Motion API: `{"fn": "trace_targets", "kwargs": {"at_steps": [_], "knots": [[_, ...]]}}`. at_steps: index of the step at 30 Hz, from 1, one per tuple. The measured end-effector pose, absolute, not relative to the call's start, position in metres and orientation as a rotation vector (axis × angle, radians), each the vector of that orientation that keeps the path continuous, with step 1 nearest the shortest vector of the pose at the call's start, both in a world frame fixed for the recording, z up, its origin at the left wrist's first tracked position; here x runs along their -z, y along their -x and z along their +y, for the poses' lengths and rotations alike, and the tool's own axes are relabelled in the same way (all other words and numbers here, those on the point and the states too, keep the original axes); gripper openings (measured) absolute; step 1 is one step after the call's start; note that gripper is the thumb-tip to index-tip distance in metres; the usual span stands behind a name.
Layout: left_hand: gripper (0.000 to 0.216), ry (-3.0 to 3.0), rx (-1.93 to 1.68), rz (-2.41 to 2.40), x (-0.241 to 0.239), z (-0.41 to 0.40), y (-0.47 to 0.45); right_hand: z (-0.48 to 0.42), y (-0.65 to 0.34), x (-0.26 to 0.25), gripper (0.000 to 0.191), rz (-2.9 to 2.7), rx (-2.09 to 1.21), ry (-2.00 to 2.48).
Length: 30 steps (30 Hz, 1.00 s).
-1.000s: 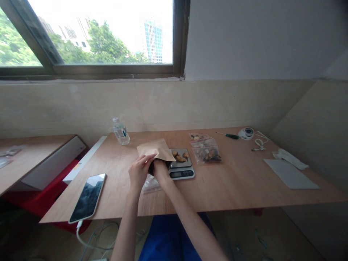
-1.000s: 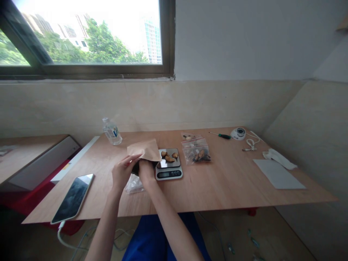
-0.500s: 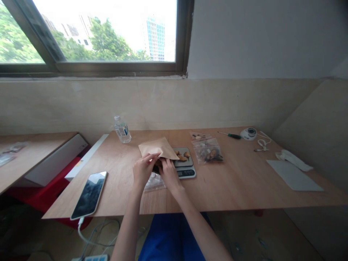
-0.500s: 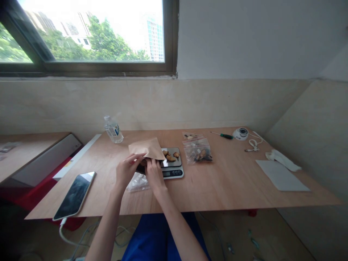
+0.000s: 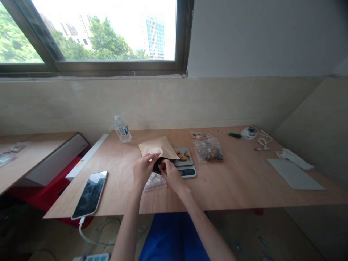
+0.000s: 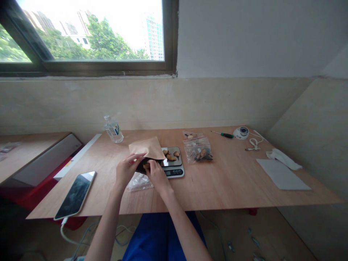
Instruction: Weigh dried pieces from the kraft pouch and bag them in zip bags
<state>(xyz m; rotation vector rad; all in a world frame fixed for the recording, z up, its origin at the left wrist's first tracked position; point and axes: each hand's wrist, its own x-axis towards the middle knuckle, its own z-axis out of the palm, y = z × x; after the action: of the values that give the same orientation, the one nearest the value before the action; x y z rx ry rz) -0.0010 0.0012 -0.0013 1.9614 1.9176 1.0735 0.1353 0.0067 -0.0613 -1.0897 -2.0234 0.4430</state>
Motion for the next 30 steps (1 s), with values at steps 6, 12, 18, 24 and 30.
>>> {"fn": "trace_targets", "kwargs": {"at_steps": [6,12,18,24,30], "knots": [[0.023,-1.947,-1.076,1.913,0.0,0.004,-0.001,0.011,-0.14,0.077,0.024,-1.895,-0.415,0.996],[0.024,-1.925,-1.079,1.947,-0.001,0.005,0.0,0.006,-0.138,0.069,0.025,-1.608,-0.551,0.952],[0.021,-1.862,-1.185,2.011,-0.005,0.007,0.012,0.008,-0.166,0.066,0.026,-1.21,-0.523,0.998],[0.021,-1.79,-1.253,2.026,-0.004,0.007,0.02,0.035,-0.195,0.093,0.025,-1.246,-0.527,1.136],[0.021,-1.797,-1.208,2.04,-0.004,0.005,0.018,0.046,-0.183,0.099,0.027,-1.46,-0.516,1.182]]}}
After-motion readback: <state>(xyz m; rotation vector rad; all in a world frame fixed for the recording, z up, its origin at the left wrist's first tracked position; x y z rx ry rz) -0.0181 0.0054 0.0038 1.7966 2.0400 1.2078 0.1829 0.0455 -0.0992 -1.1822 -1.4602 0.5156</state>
